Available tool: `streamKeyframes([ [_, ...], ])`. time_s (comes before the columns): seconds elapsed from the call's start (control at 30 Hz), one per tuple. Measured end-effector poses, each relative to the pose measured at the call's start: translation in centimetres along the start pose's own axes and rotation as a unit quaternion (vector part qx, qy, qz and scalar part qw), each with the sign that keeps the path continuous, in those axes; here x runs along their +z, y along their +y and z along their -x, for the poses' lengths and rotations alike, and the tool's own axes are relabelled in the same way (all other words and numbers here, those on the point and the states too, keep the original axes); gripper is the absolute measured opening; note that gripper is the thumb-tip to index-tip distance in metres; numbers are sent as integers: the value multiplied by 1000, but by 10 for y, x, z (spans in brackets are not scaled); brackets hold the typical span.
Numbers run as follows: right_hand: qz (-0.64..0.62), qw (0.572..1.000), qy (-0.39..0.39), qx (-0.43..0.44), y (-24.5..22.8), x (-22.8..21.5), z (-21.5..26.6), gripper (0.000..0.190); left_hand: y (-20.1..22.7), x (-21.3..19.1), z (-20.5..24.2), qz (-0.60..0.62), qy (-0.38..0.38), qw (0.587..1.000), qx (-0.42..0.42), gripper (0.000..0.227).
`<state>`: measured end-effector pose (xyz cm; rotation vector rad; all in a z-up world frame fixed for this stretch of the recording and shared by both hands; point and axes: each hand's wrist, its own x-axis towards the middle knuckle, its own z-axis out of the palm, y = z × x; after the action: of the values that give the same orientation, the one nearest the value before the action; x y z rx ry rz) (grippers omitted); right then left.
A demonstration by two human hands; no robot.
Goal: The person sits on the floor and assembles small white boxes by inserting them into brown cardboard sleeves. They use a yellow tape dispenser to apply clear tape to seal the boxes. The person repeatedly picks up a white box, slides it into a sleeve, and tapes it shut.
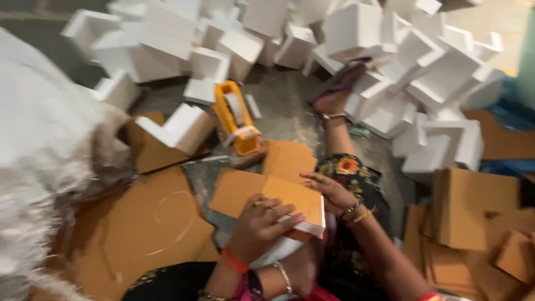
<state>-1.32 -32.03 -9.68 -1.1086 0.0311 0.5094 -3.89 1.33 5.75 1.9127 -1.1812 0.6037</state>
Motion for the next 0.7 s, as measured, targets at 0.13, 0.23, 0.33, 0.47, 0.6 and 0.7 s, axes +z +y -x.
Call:
streamKeyframes([
  [0.13, -134, 988, 35, -68, 46, -47, 35, 45, 9, 28, -4, 142, 149, 970, -130, 33],
  [0.23, -240, 968, 52, -44, 64, -74, 27, 49, -7, 64, 8, 19, 101, 925, -365, 43],
  [0.33, -143, 984, 79, -70, 44, -49, 32, 44, -35, 78, 32, 264, 22, 793, -549, 69],
  [0.47, 207, 968, 115, -88, 9, 33, 28, 35, -43, 68, 52, 307, 109, 850, -414, 106],
  [0.6, 237, 952, 146, -129, -19, 82, -1, 27, -30, 39, 24, 205, 148, 843, -474, 116],
  [0.7, 321, 912, 153, -208, -38, 101, -16, 18, -34, 15, 13, 196, 39, 800, -566, 83],
])
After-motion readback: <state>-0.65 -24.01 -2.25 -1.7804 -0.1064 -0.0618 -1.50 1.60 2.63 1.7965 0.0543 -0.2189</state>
